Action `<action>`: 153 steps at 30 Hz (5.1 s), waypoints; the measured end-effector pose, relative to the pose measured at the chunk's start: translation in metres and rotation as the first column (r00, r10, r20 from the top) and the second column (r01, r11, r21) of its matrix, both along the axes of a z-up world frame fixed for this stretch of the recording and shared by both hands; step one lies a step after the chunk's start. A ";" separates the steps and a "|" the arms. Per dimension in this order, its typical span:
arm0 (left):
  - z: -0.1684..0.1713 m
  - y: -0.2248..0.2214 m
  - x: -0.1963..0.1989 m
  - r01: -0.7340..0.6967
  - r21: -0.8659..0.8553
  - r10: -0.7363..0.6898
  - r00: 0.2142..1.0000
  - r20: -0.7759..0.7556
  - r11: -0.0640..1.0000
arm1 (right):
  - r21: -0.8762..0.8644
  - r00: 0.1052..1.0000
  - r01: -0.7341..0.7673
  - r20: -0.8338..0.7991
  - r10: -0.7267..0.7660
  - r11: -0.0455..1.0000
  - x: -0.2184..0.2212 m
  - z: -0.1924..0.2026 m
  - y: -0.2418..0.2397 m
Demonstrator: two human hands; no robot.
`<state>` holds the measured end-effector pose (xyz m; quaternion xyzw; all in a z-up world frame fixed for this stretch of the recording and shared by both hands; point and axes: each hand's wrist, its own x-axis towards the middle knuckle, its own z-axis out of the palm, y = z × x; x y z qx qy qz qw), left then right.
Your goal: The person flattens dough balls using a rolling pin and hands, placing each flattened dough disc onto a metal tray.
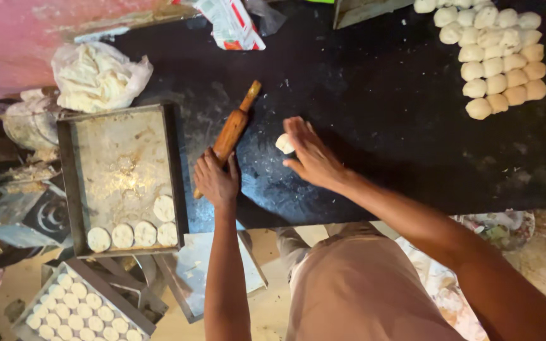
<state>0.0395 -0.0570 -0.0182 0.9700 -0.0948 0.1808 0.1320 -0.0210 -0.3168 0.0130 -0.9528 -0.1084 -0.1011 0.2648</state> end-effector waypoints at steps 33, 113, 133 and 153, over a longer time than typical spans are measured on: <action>0.012 0.011 -0.007 0.045 0.013 -0.044 0.999 -0.025 0.999 | -0.401 0.967 -0.237 -0.008 0.255 0.885 -0.027 -0.006 0.044; -0.031 0.113 -0.053 0.263 -0.072 -0.266 0.963 -0.044 0.962 | -0.296 0.735 -0.674 -0.363 0.573 0.677 0.070 0.002 0.366; -0.023 0.124 -0.055 0.364 -0.106 -0.355 0.930 0.099 0.925 | 0.653 0.963 -0.215 0.015 0.271 0.727 0.100 0.021 0.321; 0.007 0.070 -0.056 0.073 0.119 -0.062 0.994 -0.093 0.990 | -0.397 0.701 0.700 0.224 -0.677 0.594 0.060 -0.073 -0.316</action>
